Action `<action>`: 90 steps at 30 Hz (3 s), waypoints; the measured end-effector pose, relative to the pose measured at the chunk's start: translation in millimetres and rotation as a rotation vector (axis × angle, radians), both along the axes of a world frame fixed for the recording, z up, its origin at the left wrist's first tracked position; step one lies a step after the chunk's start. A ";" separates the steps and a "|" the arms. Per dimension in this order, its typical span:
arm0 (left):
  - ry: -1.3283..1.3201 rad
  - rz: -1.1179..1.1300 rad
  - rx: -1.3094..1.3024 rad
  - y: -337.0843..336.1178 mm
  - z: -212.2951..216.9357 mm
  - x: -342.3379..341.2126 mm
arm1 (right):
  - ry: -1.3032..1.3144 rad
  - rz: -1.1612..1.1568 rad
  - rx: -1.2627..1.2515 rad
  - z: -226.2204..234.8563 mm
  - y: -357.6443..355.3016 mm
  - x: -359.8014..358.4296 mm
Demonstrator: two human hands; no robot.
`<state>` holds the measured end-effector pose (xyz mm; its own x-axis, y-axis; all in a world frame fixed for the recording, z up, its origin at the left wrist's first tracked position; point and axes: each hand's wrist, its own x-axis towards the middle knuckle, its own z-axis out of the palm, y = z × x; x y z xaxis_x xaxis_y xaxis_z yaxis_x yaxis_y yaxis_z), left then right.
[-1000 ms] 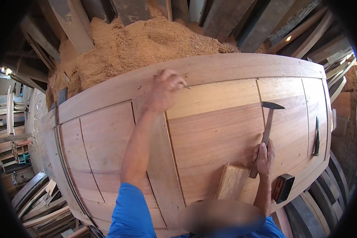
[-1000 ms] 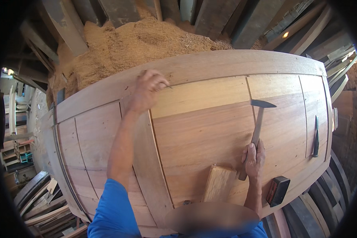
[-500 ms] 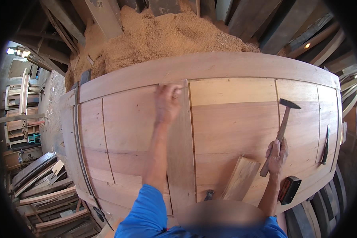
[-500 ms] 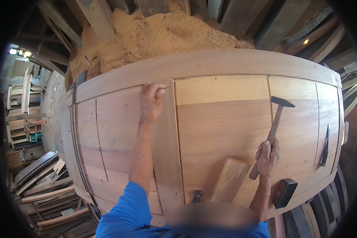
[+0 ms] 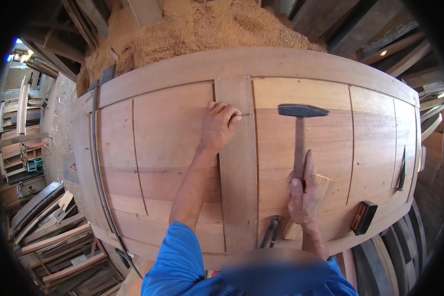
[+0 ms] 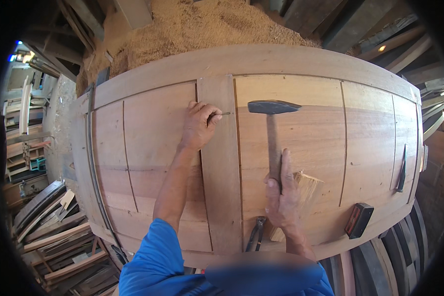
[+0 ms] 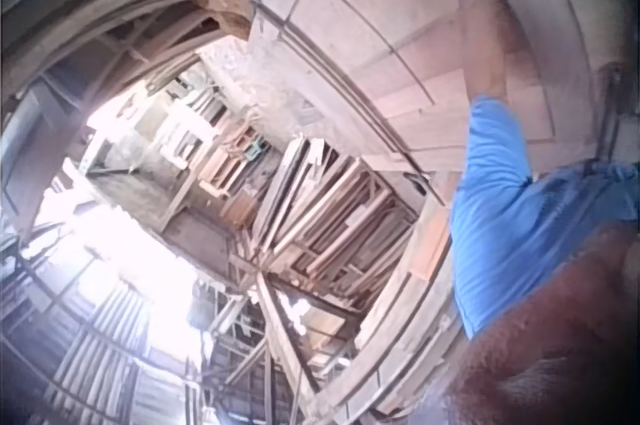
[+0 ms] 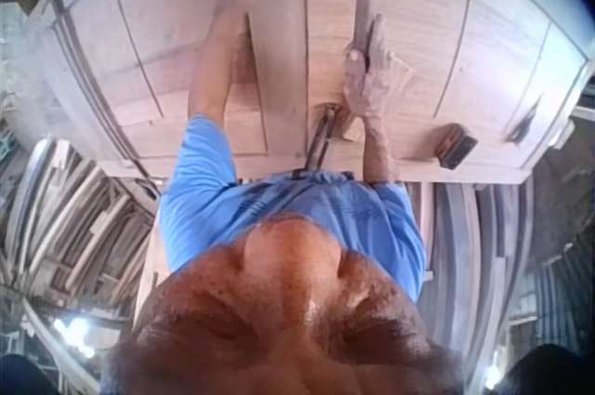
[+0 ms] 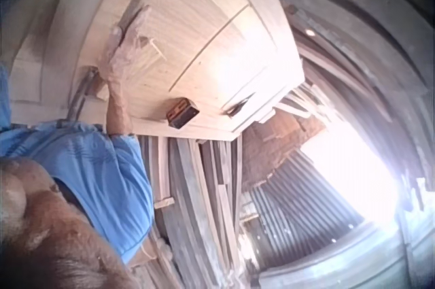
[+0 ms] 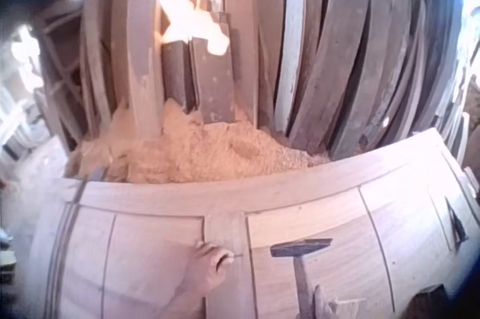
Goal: The person hammers nails into a wooden door frame using a hammer and a metal clamp. They secure the wooden planks together, periodically adjusting the clamp to maintain tension on the wood pieces during the assembly process.
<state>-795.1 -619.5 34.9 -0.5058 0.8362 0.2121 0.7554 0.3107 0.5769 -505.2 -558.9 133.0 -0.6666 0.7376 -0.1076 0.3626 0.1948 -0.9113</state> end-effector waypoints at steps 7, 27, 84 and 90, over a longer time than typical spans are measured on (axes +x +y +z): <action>0.038 0.036 0.097 -1.7 -9.7 10.8 | -0.159 0.065 0.026 10.4 -15.7 -28.9; 0.074 0.045 0.113 -3.3 -15.3 9.8 | -0.437 0.135 0.252 -5.8 -10.5 -54.8; 0.116 0.011 0.150 8.5 -15.0 -1.7 | -0.428 0.112 0.101 16.2 -16.9 -61.6; 0.013 0.055 0.225 -2.7 -24.6 5.7 | 0.073 -0.058 0.287 38.7 -24.4 -49.4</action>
<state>-789.4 -622.2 10.3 -0.5454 0.7382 0.3970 0.7489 0.2166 0.6262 -554.6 -583.3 171.8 -0.6207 0.7681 0.1573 0.3166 0.4291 -0.8459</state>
